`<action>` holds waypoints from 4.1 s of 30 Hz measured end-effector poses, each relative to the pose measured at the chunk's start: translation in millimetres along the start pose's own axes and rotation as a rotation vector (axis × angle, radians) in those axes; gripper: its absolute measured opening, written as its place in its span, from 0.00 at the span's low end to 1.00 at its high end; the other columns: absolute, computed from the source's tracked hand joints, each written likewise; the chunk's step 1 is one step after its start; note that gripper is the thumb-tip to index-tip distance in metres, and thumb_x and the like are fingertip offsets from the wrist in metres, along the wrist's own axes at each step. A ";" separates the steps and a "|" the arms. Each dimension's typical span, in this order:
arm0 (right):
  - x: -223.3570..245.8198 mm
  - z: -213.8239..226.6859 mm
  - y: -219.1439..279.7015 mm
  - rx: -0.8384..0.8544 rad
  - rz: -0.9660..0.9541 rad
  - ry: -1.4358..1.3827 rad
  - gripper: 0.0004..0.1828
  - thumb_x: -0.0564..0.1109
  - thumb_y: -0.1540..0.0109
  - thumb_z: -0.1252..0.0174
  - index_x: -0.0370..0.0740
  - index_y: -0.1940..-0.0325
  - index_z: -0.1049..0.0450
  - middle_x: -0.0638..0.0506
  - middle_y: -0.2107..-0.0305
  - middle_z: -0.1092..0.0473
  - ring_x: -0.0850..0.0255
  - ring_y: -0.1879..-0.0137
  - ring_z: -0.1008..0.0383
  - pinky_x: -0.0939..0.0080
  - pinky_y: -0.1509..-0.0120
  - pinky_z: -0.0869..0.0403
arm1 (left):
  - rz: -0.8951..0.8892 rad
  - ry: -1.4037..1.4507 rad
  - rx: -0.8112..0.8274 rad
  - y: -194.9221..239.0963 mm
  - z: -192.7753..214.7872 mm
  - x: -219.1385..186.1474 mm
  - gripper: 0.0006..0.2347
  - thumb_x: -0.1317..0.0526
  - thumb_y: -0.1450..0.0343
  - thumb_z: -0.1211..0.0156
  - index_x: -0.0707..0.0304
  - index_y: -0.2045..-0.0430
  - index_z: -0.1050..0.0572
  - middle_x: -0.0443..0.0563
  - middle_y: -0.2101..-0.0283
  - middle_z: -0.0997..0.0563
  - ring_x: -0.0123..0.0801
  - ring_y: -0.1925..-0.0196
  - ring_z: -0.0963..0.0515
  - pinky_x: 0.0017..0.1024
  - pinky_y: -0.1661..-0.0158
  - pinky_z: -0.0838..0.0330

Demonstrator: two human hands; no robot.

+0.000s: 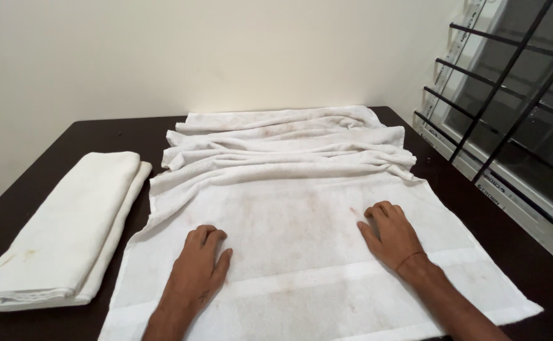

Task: Unfolding and smoothing out white towels on a dark wooden table.

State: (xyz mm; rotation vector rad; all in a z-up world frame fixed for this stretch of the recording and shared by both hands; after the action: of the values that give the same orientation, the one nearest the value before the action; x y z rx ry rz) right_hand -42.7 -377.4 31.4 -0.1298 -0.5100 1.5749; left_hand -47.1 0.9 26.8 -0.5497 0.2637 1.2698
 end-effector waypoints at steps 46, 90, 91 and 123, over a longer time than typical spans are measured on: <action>-9.2 18.0 90.3 0.317 0.027 0.053 0.37 0.64 0.35 0.54 0.45 0.26 0.41 0.48 0.24 0.52 0.55 0.19 0.57 0.43 0.20 0.58 | -0.075 -0.144 -0.055 54.1 11.2 29.4 0.24 0.52 0.27 0.46 0.68 0.39 0.32 0.60 0.31 0.36 0.49 0.29 0.39 0.44 0.33 0.48; -16.5 40.5 96.6 0.117 0.109 -0.183 0.30 0.22 0.51 0.43 0.45 0.50 0.24 0.54 0.41 0.32 0.54 0.32 0.35 0.57 0.31 0.29 | -0.051 0.022 0.016 84.9 43.1 0.0 0.23 0.76 0.40 0.38 0.56 0.52 0.22 0.47 0.41 0.21 0.46 0.46 0.21 0.38 0.49 0.25; -19.8 40.8 96.1 0.117 0.107 -0.182 0.30 0.22 0.51 0.43 0.45 0.50 0.24 0.54 0.41 0.32 0.54 0.32 0.35 0.57 0.31 0.29 | -0.053 0.023 0.016 84.0 42.1 3.6 0.23 0.76 0.40 0.38 0.56 0.52 0.22 0.47 0.41 0.21 0.46 0.46 0.21 0.38 0.49 0.25; -44.9 37.5 96.8 0.206 0.074 0.034 0.19 0.61 0.43 0.32 0.50 0.55 0.23 0.49 0.81 0.23 0.56 0.74 0.21 0.52 0.66 0.24 | -0.173 -0.061 -0.054 87.1 42.3 15.2 0.15 0.58 0.37 0.33 0.60 0.58 0.23 0.55 0.63 0.16 0.48 0.59 0.17 0.43 0.58 0.24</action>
State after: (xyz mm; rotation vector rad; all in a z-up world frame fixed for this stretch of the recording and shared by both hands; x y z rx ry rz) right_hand -142.4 -428.7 16.4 -0.0192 -0.3170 1.6851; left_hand -130.2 52.4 33.9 -0.5673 0.1283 1.1264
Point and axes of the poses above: each hand's wrist, its own y-axis away from the middle knuckle, its own z-axis out of the back of the hand, x = y × z, the point moved 4 cm from there along -y, towards the middle knuckle
